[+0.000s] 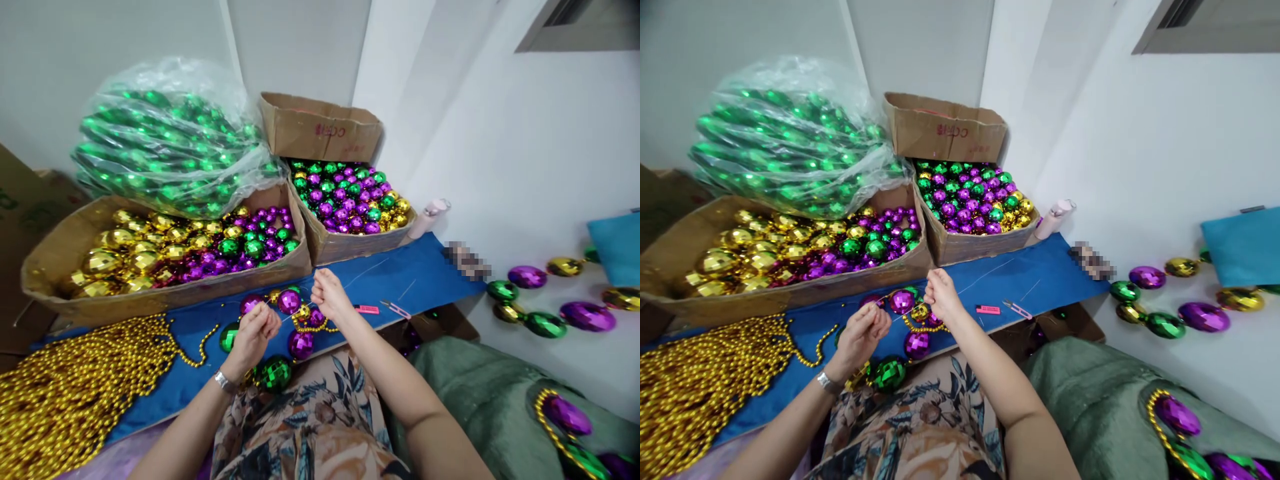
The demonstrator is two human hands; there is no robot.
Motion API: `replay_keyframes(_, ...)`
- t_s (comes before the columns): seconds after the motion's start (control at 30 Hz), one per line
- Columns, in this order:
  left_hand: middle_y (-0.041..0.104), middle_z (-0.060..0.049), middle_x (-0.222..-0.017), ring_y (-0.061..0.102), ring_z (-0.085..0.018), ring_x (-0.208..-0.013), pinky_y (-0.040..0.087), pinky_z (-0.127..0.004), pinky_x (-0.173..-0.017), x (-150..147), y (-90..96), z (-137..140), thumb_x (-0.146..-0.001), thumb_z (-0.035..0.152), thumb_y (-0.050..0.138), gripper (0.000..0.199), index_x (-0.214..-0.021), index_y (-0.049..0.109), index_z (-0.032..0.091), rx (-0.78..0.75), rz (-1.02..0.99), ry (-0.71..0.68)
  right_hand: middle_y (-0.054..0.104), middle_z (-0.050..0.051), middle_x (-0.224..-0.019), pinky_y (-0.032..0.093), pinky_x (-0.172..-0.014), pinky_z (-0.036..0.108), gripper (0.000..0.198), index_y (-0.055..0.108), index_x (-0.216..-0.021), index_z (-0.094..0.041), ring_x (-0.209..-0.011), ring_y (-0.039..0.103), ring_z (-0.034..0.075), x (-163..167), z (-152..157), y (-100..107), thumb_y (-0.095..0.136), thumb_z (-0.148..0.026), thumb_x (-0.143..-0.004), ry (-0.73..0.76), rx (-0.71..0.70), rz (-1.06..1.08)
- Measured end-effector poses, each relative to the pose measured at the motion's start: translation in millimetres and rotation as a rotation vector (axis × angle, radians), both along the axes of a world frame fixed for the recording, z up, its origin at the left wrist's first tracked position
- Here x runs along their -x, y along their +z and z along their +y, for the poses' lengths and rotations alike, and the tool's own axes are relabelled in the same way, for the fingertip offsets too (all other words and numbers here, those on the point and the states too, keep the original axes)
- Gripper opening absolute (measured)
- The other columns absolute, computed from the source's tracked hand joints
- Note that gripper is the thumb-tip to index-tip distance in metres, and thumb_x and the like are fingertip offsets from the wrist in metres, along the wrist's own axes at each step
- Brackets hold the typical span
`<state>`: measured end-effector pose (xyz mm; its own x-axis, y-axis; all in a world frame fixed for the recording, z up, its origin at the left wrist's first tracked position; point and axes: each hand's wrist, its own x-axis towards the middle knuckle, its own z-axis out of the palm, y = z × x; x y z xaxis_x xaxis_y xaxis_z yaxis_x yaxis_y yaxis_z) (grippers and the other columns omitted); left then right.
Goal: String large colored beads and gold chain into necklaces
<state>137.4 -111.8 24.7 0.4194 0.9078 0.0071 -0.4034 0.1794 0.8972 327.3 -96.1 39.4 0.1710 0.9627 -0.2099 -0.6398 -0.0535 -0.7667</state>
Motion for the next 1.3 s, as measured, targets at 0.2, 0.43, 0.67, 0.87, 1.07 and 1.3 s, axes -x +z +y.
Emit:
replay_keyframes(0.2,0.062,-0.005,-0.078,0.056,-0.016,-0.07,0.045,-0.03,-0.068,8,8.1,-4,-0.088,0.038,0.057,0.027,-0.07,0.056,0.017,-0.127,0.113,0.071,0.035,-0.012,-0.054,0.024,-0.043,0.017,0.032,0.051,-0.095,-0.023,-0.043,0.029,0.005,1,-21,13,0.068,-0.045,-0.079,0.16,-0.147,-0.482)
replay_keyframes(0.43,0.06,-0.012,-0.124,0.053,-0.025,-0.115,0.04,-0.038,-0.098,-7,53.9,9,-0.093,0.034,0.048,0.027,-0.078,0.063,0.017,-0.582,0.319,0.029,0.057,0.001,-0.074,0.039,-0.065,0.024,0.023,0.062,-0.085,-0.019,-0.068,0.053,0.013,8,-47,45,0.046,-0.03,-0.096,0.327,-0.604,-1.309)
replay_keyframes(0.67,0.064,-0.009,-0.11,0.06,-0.023,-0.106,0.046,-0.038,-0.093,-14,49.4,23,-0.085,0.03,0.061,0.033,-0.114,0.049,0.021,-0.674,0.372,-0.261,0.061,0.002,-0.077,0.041,-0.069,0.025,0.028,0.058,-0.079,-0.019,-0.074,0.057,0.014,-5,-46,61,0.041,-0.031,-0.099,0.202,-0.563,-1.36)
replay_keyframes(0.87,0.061,-0.016,-0.124,0.058,-0.029,-0.116,0.041,-0.048,-0.101,-21,37.0,35,-0.077,0.019,0.069,0.065,-0.133,0.037,0.021,-0.835,0.462,-0.28,0.058,-0.001,-0.07,0.039,-0.061,0.022,0.031,0.06,-0.081,-0.018,-0.065,0.054,0.011,-16,-42,61,0.044,-0.039,-0.096,0.173,-0.414,-1.151)
replay_keyframes(1.07,0.064,-0.012,-0.119,0.051,-0.026,-0.123,0.022,-0.057,-0.112,-26,24.5,39,-0.081,0.019,0.064,0.064,-0.137,0.033,0.021,-1.068,0.582,-0.221,0.04,-0.007,-0.052,0.033,-0.049,0.02,0.035,0.058,-0.081,-0.019,-0.046,0.036,0.007,-22,-31,64,0.05,-0.05,-0.092,0.15,-0.336,-0.745)
replay_keyframes(1.3,0.067,-0.009,-0.103,0.055,-0.025,-0.109,0.043,-0.047,-0.098,-33,20.6,47,-0.085,0.018,0.058,0.027,-0.11,0.065,0.025,-1.269,0.653,-0.267,0.027,-0.01,-0.054,0.035,-0.047,0.017,0.036,0.05,-0.078,-0.021,-0.044,0.027,0.005,-49,-1,58,0.056,-0.055,-0.087,0.017,-0.27,-0.369)
